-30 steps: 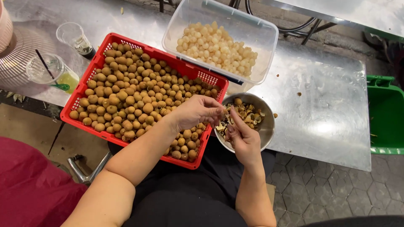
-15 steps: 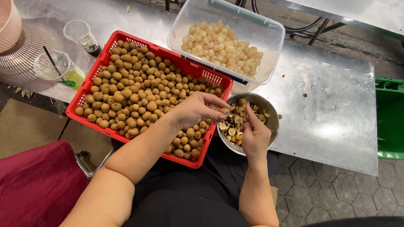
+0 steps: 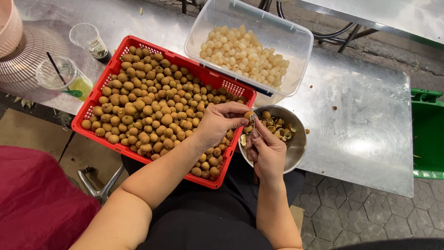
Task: Peeling longan fruits by hand and placing the pulp into a plastic container.
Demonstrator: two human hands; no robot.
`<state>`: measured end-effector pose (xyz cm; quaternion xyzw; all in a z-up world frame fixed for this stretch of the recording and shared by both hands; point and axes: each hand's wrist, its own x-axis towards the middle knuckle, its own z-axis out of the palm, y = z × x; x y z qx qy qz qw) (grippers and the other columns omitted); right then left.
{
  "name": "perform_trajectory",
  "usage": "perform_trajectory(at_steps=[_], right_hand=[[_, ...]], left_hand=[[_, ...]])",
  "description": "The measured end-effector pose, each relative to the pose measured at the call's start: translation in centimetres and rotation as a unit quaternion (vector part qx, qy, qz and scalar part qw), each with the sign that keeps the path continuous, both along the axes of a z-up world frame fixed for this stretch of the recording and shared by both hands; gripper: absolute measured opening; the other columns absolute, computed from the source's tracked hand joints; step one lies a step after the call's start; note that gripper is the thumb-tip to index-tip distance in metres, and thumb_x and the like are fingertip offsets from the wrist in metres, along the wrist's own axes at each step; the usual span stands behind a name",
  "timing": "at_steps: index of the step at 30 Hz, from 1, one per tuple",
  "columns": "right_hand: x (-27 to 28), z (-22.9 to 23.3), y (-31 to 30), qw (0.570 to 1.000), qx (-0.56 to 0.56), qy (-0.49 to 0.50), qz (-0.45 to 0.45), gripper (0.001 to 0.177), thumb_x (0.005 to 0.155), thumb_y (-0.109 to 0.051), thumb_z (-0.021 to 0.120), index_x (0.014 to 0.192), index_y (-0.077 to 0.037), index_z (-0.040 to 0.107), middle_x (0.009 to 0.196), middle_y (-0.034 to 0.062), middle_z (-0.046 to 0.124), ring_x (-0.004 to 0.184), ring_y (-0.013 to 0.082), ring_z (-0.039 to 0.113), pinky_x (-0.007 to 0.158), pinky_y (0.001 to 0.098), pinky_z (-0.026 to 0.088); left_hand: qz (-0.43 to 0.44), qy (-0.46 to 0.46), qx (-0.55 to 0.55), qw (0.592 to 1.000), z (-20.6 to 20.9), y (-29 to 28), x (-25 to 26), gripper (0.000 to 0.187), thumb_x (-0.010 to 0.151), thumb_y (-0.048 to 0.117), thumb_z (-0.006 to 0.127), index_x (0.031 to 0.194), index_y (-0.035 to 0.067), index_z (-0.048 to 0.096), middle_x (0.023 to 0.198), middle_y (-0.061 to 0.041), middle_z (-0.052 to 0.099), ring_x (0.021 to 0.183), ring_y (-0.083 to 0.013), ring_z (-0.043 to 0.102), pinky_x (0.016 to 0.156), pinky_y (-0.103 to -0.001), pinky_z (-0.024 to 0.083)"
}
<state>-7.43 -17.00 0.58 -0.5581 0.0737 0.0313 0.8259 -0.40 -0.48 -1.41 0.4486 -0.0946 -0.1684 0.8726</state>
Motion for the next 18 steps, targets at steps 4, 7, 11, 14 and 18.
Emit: perform_trajectory(at_steps=[4, 7, 11, 14, 18], right_hand=[[0.6, -0.6, 0.2, 0.994, 0.1, -0.03, -0.015, 0.033, 0.1, -0.006, 0.063, 0.133, -0.005, 0.068, 0.076, 0.0071, 0.065, 0.051, 0.0079, 0.047, 0.044, 0.0218, 0.035], [1.1, -1.4, 0.0, 0.995, 0.065, -0.065, -0.035, 0.028, 0.1, -0.004, 0.066, 0.127, -0.003, 0.072, 0.081, 0.0082, 0.069, 0.058, 0.0095, 0.055, 0.047, 0.022, 0.038], [1.7, -1.4, -0.3, 0.929, -0.248, -0.261, -0.084, 0.019, 0.1, 0.003, 0.072, 0.119, 0.0, 0.075, 0.098, 0.0107, 0.075, 0.081, 0.0132, 0.066, 0.069, 0.0255, 0.054], [2.0, 0.8, -0.1, 0.857, -0.406, -0.312, -0.062, 0.013, 0.095, 0.004, 0.075, 0.107, 0.001, 0.073, 0.086, 0.0093, 0.074, 0.076, 0.0136, 0.072, 0.068, 0.0255, 0.056], [2.6, 1.2, 0.4, 0.825, -0.453, -0.334, -0.053, 0.013, 0.093, 0.005, 0.075, 0.106, 0.002, 0.074, 0.084, 0.0123, 0.072, 0.073, 0.0172, 0.07, 0.066, 0.0272, 0.054]], left_hand=[[0.06, -0.117, 0.045, 0.99, 1.3, -0.4, -0.4, 0.024, 0.088, -0.006, 0.076, 0.112, -0.004, 0.075, 0.116, -0.008, 0.071, 0.106, -0.0161, 0.069, 0.095, -0.028, 0.06], [0.069, -0.12, 0.071, 0.988, 1.9, -0.2, -0.2, 0.021, 0.09, -0.004, 0.076, 0.111, -0.004, 0.076, 0.112, -0.008, 0.071, 0.102, -0.0148, 0.07, 0.091, -0.027, 0.06], [0.029, -0.015, 0.125, 0.992, 2.6, 0.5, 0.7, 0.017, 0.093, 0.007, 0.075, 0.108, -0.002, 0.077, 0.098, -0.006, 0.075, 0.085, -0.0122, 0.071, 0.077, -0.025, 0.06], [0.009, 0.027, 0.22, 0.975, 2.7, 1.3, 1.3, 0.018, 0.094, 0.011, 0.077, 0.105, -0.003, 0.08, 0.086, -0.007, 0.076, 0.072, -0.0118, 0.068, 0.064, -0.025, 0.056], [0.015, 0.009, 0.202, 0.979, 2.4, 1.7, 1.1, 0.019, 0.091, 0.008, 0.08, 0.105, -0.004, 0.079, 0.088, -0.007, 0.077, 0.075, -0.0105, 0.069, 0.068, -0.025, 0.058]])
